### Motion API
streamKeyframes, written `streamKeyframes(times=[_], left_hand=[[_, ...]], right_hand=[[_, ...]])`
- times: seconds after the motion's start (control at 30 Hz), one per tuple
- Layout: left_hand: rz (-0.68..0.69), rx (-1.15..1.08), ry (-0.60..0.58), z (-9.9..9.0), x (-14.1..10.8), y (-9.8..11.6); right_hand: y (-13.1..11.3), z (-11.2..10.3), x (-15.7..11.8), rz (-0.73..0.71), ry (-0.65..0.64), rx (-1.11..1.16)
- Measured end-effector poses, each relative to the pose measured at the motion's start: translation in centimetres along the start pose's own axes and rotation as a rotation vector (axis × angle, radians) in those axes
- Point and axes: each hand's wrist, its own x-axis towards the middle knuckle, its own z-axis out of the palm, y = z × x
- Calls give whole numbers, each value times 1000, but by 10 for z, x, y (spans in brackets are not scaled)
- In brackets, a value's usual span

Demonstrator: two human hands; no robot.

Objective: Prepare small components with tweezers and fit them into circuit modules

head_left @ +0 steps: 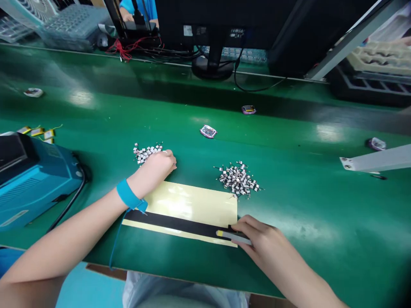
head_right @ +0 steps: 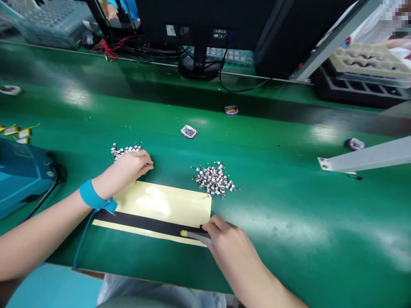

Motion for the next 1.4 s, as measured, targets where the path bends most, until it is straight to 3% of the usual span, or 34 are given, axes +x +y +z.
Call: streamKeyframes(times=[0.07, 0.17, 0.27, 0.43, 0.5, 0.6, 0.8, 0.97, 1.13, 1.27, 1.4], left_hand=[[49, 7, -3, -3, 2, -2], [59, -6, 112, -14, 5, 5], [-2, -276, 177, -24, 9, 28], [-89, -1104, -75, -15, 14, 81], [-131, -1317, -134, -4, 15, 94], [-199, -1484, -122, 8, 15, 101], [-292, -1532, -129, 13, 10, 102], [-326, -1546, -164, 12, 9, 105], [-275, -1451, -46, 15, 5, 104], [-210, -1416, 57, 18, 4, 103], [-206, -1371, 76, 17, 5, 103]], right_hand=[[-1, -2, -1, 24, -45, -19], [-1, -13, -1, 59, -60, -7], [-3, -19, 0, 73, -65, -24], [-9, -8, 1, 24, -41, -97], [-10, 0, 1, 6, -5, -181], [-13, 8, 0, -40, 71, -323], [-26, 8, -5, -123, 151, -449], [-27, -3, -2, -148, 42, -451], [-22, -8, 7, -98, -52, -351], [-29, 0, 4, -95, 25, -461], [-35, 2, 0, -110, 70, -499]])
